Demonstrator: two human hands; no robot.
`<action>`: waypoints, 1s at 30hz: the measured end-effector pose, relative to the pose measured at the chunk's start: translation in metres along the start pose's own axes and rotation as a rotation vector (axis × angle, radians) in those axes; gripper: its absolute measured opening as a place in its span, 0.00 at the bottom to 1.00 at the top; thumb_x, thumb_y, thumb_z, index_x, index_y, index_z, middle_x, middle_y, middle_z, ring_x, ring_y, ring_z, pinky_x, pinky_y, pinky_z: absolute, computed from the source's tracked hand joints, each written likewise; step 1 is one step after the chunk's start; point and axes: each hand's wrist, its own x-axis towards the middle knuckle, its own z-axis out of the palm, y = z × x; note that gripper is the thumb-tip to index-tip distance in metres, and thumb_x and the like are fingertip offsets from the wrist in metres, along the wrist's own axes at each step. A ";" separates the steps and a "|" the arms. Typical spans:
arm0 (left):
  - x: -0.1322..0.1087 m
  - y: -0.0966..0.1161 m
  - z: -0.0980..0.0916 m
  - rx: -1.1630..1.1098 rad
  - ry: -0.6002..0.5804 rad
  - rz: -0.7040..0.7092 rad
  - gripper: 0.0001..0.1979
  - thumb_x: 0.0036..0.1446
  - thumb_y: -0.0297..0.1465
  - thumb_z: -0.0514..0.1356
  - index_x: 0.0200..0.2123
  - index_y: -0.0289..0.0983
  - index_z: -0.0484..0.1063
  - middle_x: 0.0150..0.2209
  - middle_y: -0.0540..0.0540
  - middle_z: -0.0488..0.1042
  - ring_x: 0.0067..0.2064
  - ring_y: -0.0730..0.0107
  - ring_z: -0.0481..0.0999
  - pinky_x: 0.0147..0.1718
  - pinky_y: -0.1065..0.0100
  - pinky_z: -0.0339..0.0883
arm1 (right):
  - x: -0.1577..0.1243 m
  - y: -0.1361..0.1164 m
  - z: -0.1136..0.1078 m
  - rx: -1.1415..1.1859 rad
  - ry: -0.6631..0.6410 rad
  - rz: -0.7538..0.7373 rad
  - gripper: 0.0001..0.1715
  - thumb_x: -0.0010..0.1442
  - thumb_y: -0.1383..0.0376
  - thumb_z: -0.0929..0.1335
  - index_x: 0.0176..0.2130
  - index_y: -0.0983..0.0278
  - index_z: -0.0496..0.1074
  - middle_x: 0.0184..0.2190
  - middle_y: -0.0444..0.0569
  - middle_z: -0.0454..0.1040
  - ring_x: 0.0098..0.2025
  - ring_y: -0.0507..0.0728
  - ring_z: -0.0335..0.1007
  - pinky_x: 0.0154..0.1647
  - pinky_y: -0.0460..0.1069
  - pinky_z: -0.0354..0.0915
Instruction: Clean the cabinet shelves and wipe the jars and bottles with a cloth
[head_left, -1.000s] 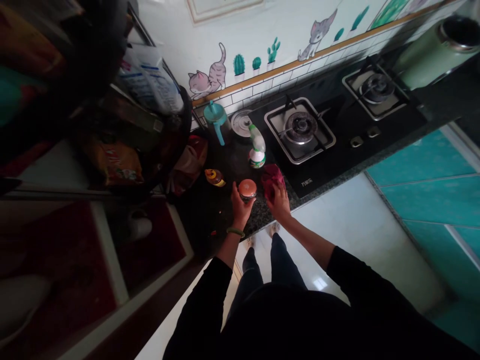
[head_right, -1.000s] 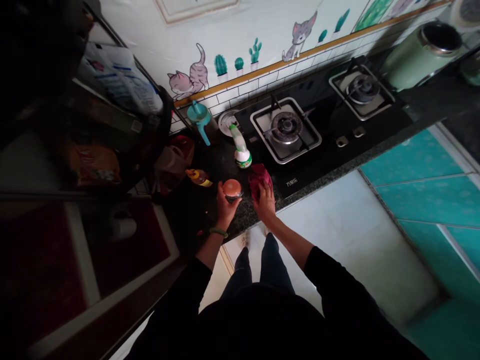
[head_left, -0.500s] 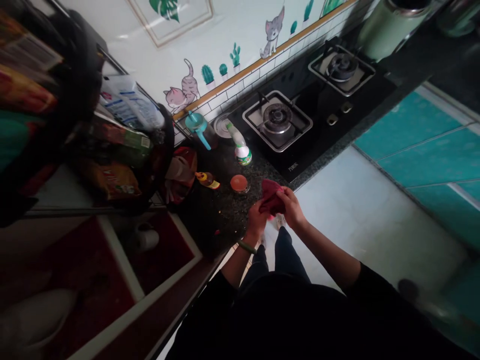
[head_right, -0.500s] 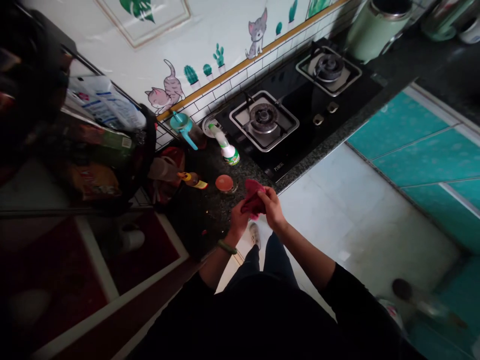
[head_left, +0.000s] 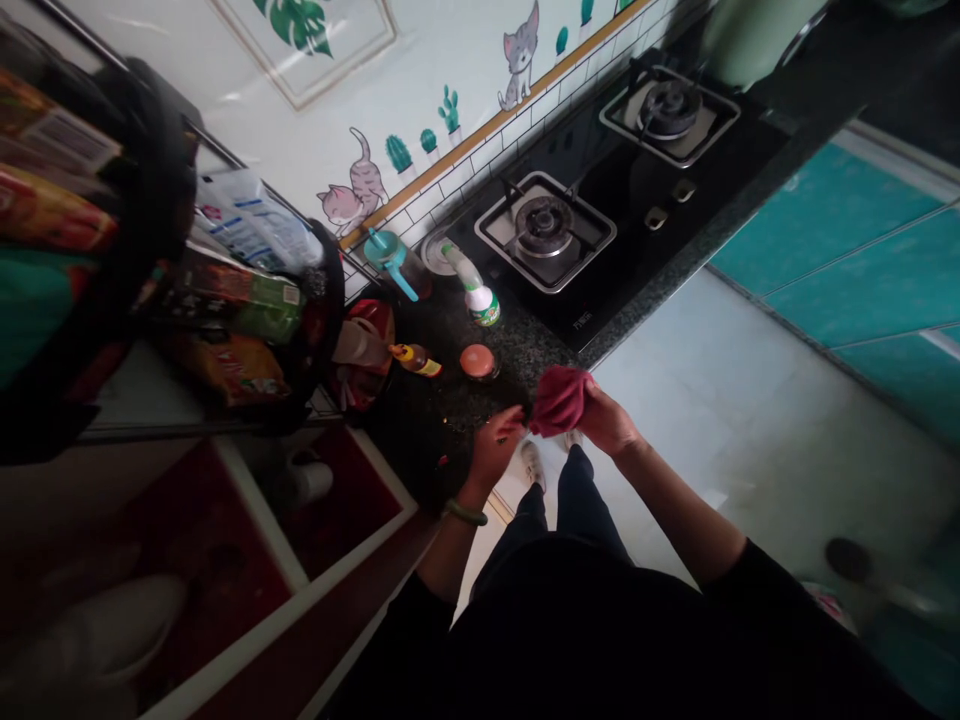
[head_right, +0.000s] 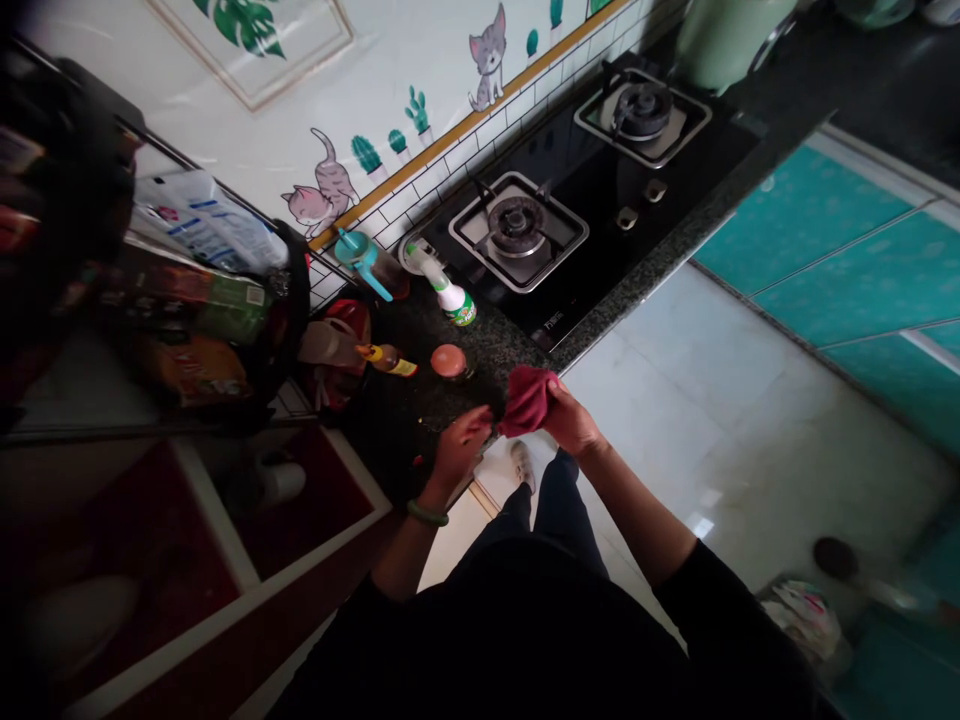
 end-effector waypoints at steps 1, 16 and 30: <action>0.006 -0.010 -0.005 0.008 0.126 -0.013 0.23 0.62 0.33 0.66 0.60 0.40 0.76 0.55 0.37 0.82 0.51 0.57 0.84 0.51 0.53 0.79 | 0.000 0.004 -0.001 -0.001 -0.008 0.012 0.27 0.58 0.43 0.74 0.50 0.55 0.75 0.47 0.49 0.83 0.51 0.65 0.80 0.50 0.62 0.76; 0.104 -0.065 -0.025 0.025 0.405 0.182 0.48 0.49 0.29 0.75 0.70 0.39 0.58 0.71 0.32 0.63 0.72 0.48 0.67 0.71 0.48 0.63 | 0.031 0.032 0.015 0.000 0.019 0.262 0.31 0.54 0.43 0.74 0.48 0.59 0.78 0.40 0.51 0.85 0.44 0.66 0.83 0.53 0.66 0.79; 0.121 -0.067 -0.055 0.339 0.266 0.191 0.49 0.41 0.24 0.77 0.67 0.38 0.64 0.64 0.33 0.70 0.68 0.41 0.68 0.66 0.45 0.65 | 0.062 0.084 0.024 -0.142 0.140 0.052 0.36 0.47 0.50 0.80 0.53 0.55 0.73 0.46 0.46 0.82 0.45 0.60 0.79 0.50 0.56 0.78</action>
